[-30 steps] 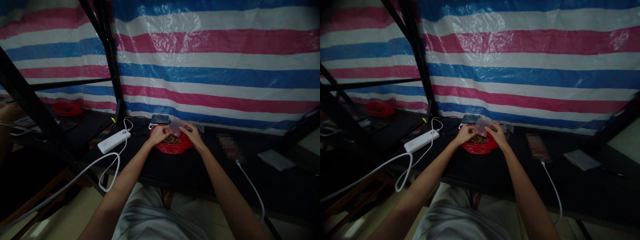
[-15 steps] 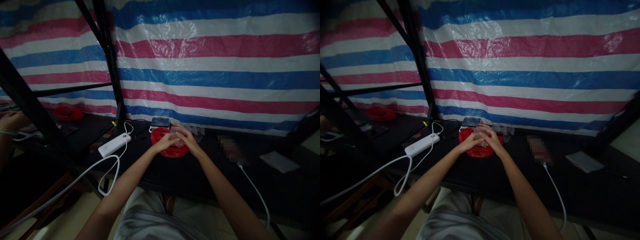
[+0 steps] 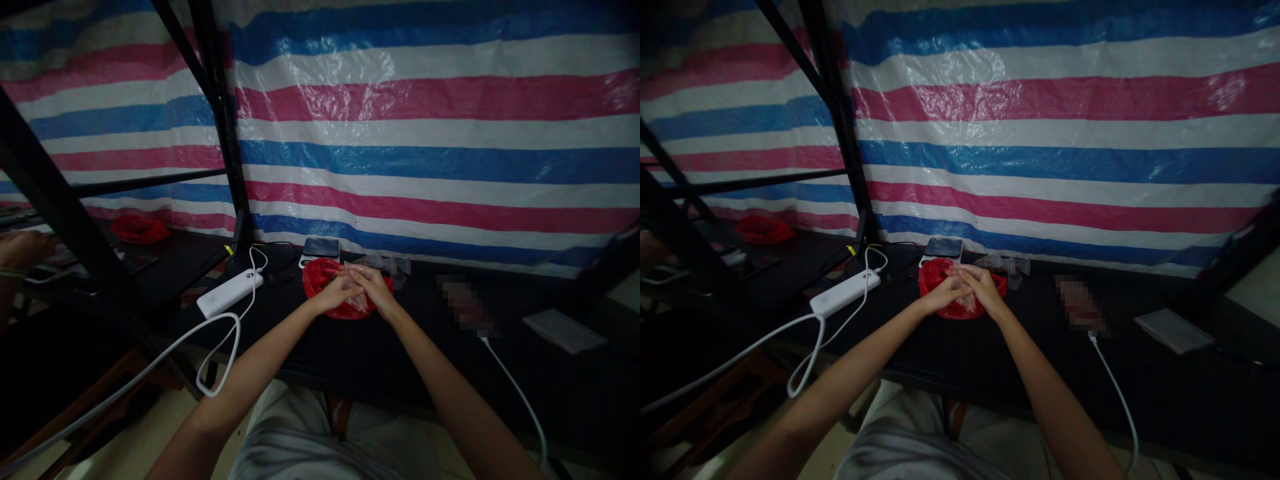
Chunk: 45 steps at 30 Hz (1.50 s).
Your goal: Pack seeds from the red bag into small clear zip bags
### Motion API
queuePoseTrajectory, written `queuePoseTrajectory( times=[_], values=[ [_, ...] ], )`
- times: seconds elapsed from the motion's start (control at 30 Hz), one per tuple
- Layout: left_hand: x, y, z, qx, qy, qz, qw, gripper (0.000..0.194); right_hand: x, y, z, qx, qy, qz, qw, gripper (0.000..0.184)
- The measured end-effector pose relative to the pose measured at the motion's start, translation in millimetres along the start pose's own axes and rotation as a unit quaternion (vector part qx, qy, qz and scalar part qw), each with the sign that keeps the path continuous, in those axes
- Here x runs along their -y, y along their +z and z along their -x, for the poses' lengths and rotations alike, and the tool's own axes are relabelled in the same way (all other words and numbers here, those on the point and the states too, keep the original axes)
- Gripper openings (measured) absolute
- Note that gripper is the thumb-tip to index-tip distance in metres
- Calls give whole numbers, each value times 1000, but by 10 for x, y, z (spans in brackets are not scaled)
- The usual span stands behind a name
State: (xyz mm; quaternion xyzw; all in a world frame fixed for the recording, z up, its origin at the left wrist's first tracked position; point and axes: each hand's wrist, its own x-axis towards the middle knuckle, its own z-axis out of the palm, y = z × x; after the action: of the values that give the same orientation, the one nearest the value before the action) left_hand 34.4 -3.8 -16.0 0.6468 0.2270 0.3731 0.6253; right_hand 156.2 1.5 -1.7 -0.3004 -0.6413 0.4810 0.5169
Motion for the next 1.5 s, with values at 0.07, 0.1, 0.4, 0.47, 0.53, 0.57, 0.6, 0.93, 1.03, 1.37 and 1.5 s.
queuePoseTrajectory(
  times=[0.07, 0.1, 0.4, 0.47, 0.53, 0.57, 0.6, 0.93, 1.03, 1.37, 1.5],
  values=[
    [-7, 13, 3, 4, -3, 8, 1000, 47, -21, -1, -2, -5, -1, -3, 1000, 31],
    [-9, 19, 4, 3, -3, 13, 1000, 47, -27, 0, -3, -8, -2, -2, 1000, 31],
    [-2, 10, 6, -28, 7, 11, 1000, 45, -6, 4, -1, -6, -17, 12, 1000, 29],
    [-15, 6, 13, -12, 0, 7, 1000, 42, -21, -6, 2, 3, -19, 23, 1000, 29],
    [-29, 5, 19, -6, -1, 3, 1000, 39, -40, -14, 4, 7, -18, 28, 999, 31],
    [-34, 5, 21, -6, 2, 2, 1000, 39, -47, -16, 5, 9, -16, 28, 999, 32],
    [-38, 6, 22, -8, 4, 1, 1000, 38, -52, -16, 6, 10, -16, 26, 999, 32],
    [-39, 12, 12, -11, 1, -16, 1000, 34, -71, -4, -3, -22, -17, 38, 999, 30],
    [-34, 3, 11, -4, 5, -22, 1000, 34, -86, -8, -12, -20, -22, 38, 999, 28],
    [-3, -20, 3, 0, 16, -33, 999, 43, -47, 5, -9, -20, -31, 43, 998, 27],
    [32, -33, -16, 3, 19, -48, 999, 46, -44, 9, -7, -18, -26, 41, 999, 30]
  ],
)
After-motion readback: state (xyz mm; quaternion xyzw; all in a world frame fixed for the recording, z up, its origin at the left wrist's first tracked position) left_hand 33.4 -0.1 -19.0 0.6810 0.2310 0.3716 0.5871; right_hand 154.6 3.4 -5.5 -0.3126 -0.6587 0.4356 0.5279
